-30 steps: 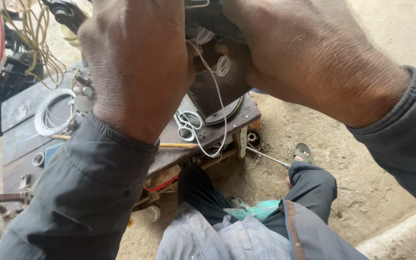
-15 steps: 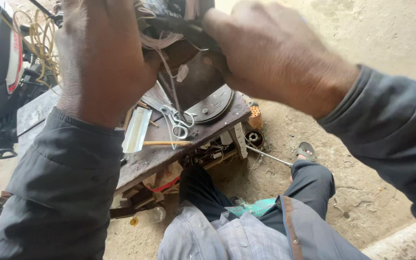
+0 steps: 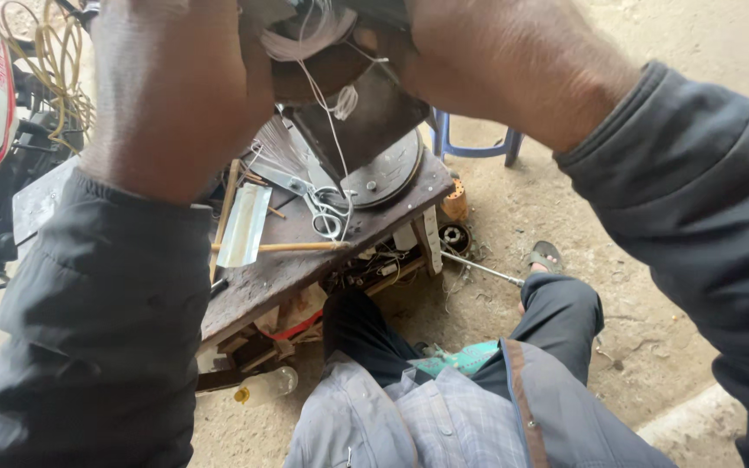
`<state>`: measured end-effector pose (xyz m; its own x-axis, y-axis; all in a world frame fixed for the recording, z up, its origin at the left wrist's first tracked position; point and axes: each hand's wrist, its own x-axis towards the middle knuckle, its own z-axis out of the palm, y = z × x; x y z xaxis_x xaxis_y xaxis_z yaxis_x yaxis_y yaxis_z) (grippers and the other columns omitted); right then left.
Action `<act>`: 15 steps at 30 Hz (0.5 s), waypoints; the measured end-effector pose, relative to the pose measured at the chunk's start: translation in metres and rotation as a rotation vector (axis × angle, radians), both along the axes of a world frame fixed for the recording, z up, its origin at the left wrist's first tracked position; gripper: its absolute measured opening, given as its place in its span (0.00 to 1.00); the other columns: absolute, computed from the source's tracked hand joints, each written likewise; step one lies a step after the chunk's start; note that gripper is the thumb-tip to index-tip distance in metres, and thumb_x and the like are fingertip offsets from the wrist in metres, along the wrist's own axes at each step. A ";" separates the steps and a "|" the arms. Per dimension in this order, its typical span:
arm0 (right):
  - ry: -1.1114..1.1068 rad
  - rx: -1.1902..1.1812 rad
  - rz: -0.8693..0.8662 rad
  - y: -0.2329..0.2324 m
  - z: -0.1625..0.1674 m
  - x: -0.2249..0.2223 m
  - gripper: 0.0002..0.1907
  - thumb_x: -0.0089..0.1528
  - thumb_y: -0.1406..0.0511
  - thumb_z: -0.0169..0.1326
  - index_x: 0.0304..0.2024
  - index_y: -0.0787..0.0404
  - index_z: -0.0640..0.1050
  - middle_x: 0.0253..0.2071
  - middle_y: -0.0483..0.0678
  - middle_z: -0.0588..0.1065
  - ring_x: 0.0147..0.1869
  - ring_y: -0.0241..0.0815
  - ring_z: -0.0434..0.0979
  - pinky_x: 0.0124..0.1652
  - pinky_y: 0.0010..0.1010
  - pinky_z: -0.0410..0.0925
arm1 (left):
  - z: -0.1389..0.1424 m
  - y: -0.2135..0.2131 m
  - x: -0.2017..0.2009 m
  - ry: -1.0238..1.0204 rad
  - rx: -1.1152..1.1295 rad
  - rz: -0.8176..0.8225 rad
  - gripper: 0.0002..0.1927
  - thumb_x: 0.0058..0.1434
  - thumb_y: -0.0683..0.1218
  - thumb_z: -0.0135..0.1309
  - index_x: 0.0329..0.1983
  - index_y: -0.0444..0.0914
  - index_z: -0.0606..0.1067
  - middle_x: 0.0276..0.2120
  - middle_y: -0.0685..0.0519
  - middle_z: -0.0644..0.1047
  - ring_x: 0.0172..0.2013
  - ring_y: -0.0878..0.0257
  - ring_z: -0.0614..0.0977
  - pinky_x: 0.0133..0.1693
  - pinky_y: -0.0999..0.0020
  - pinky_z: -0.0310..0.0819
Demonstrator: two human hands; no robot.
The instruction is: The person winds copper wire onto a cylindrical motor stator using a wooden stick to press the wire into place. They repeatedly adjust the wire with both hands and use the stick to compact the winding layers.
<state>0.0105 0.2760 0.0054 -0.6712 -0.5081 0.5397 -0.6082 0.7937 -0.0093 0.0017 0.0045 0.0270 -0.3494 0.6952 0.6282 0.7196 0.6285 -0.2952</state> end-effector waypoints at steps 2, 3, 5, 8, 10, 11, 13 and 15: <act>-0.058 0.074 -0.055 0.000 0.007 0.011 0.15 0.75 0.55 0.58 0.51 0.60 0.80 0.35 0.58 0.79 0.34 0.54 0.81 0.35 0.41 0.73 | -0.002 -0.004 -0.004 0.042 -0.021 0.002 0.08 0.65 0.35 0.49 0.47 0.31 0.74 0.37 0.40 0.75 0.37 0.42 0.77 0.41 0.49 0.69; -0.045 0.094 -0.051 0.002 0.009 0.018 0.16 0.74 0.54 0.59 0.51 0.60 0.80 0.34 0.57 0.79 0.33 0.54 0.81 0.34 0.41 0.73 | -0.004 -0.005 -0.004 0.026 -0.014 -0.003 0.08 0.65 0.35 0.49 0.46 0.31 0.74 0.37 0.40 0.75 0.37 0.42 0.77 0.41 0.49 0.69; -0.011 0.088 -0.004 0.005 0.007 0.031 0.16 0.73 0.55 0.59 0.50 0.62 0.80 0.34 0.57 0.79 0.32 0.55 0.80 0.33 0.42 0.72 | -0.006 -0.008 -0.003 -0.038 0.008 -0.005 0.06 0.68 0.34 0.49 0.45 0.30 0.75 0.36 0.39 0.75 0.38 0.41 0.78 0.39 0.49 0.69; 0.013 0.005 0.054 0.009 0.001 0.033 0.15 0.69 0.59 0.60 0.48 0.66 0.79 0.34 0.58 0.78 0.31 0.55 0.78 0.31 0.43 0.71 | -0.003 -0.009 0.001 0.008 0.004 -0.030 0.06 0.67 0.34 0.49 0.45 0.30 0.75 0.36 0.39 0.76 0.39 0.41 0.78 0.38 0.50 0.70; -0.042 -0.036 0.056 0.008 -0.001 0.025 0.14 0.68 0.60 0.59 0.45 0.65 0.79 0.34 0.57 0.77 0.31 0.54 0.78 0.31 0.42 0.71 | 0.002 -0.007 0.003 0.008 0.025 -0.056 0.07 0.66 0.35 0.50 0.46 0.30 0.75 0.36 0.39 0.76 0.39 0.41 0.78 0.39 0.50 0.70; -0.046 -0.046 0.111 0.005 -0.001 0.019 0.12 0.69 0.61 0.58 0.47 0.64 0.79 0.34 0.57 0.77 0.31 0.54 0.78 0.31 0.42 0.71 | 0.005 -0.005 0.003 -0.049 0.046 -0.080 0.08 0.67 0.35 0.50 0.47 0.30 0.75 0.36 0.38 0.76 0.38 0.40 0.78 0.38 0.49 0.71; -0.052 -0.066 0.195 0.003 0.004 0.012 0.10 0.71 0.63 0.55 0.51 0.62 0.78 0.35 0.56 0.78 0.32 0.52 0.79 0.32 0.41 0.71 | 0.013 -0.005 0.004 -0.116 0.043 -0.100 0.07 0.68 0.35 0.51 0.48 0.29 0.75 0.36 0.37 0.76 0.39 0.39 0.78 0.39 0.48 0.71; -0.325 -0.055 0.021 -0.002 0.013 0.008 0.12 0.72 0.59 0.52 0.53 0.58 0.77 0.31 0.54 0.77 0.30 0.50 0.78 0.30 0.41 0.70 | 0.022 -0.008 0.005 -0.121 0.000 -0.111 0.08 0.68 0.37 0.55 0.49 0.29 0.74 0.38 0.37 0.76 0.41 0.39 0.78 0.41 0.48 0.70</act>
